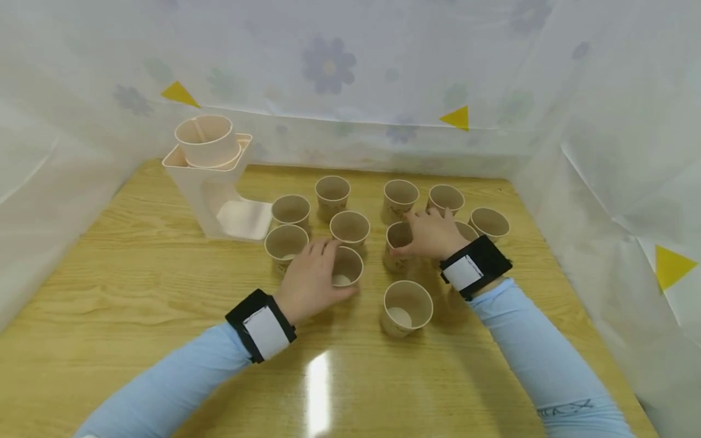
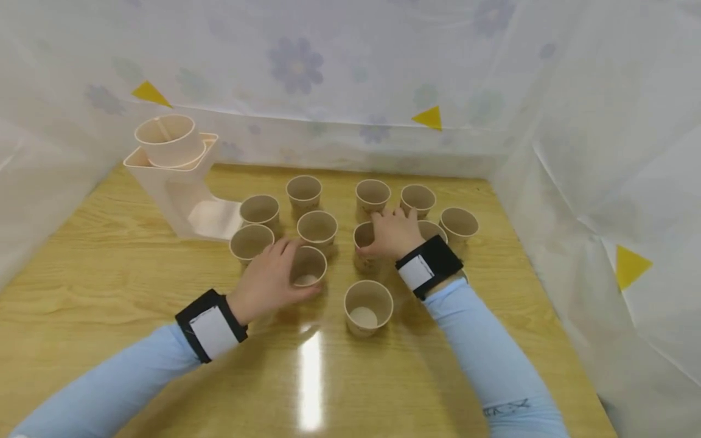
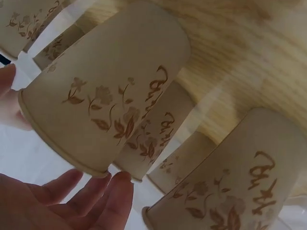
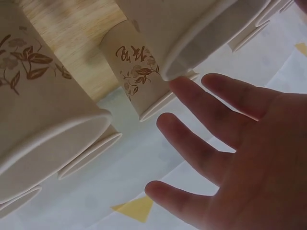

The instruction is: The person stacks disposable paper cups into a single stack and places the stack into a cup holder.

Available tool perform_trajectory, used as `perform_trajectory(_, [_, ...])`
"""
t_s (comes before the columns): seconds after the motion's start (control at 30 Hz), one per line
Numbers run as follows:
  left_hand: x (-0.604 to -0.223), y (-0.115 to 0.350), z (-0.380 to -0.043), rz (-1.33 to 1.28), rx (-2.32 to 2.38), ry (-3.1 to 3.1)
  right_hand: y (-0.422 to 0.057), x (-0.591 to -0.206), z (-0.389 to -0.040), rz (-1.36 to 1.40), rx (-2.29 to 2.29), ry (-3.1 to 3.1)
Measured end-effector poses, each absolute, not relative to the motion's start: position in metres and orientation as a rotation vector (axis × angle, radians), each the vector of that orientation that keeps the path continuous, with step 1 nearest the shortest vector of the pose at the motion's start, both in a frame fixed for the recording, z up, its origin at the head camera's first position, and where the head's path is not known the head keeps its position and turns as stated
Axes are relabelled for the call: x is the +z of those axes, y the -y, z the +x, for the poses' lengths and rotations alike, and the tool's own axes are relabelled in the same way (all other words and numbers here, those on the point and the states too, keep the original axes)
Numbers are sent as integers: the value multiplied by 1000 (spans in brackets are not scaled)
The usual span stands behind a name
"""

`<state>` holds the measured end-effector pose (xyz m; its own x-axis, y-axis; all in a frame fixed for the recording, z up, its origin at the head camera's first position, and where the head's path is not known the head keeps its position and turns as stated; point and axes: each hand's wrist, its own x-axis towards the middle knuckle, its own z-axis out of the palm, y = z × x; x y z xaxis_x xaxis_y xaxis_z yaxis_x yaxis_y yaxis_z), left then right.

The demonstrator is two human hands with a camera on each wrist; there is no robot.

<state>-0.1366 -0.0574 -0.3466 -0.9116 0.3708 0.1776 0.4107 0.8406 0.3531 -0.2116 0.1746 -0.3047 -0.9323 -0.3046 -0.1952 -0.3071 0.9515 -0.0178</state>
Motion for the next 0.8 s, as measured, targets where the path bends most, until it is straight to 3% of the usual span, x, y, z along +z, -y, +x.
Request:
perform_trajectory(0.47, [-361,62,-128,-541,-993,2886,-174,-298,-209,-473,-23,-2927])
perform_trajectory(0.8, [-371,57,-119,-519,-1246,2864,-170,-232,-167,-609,-183,-3077])
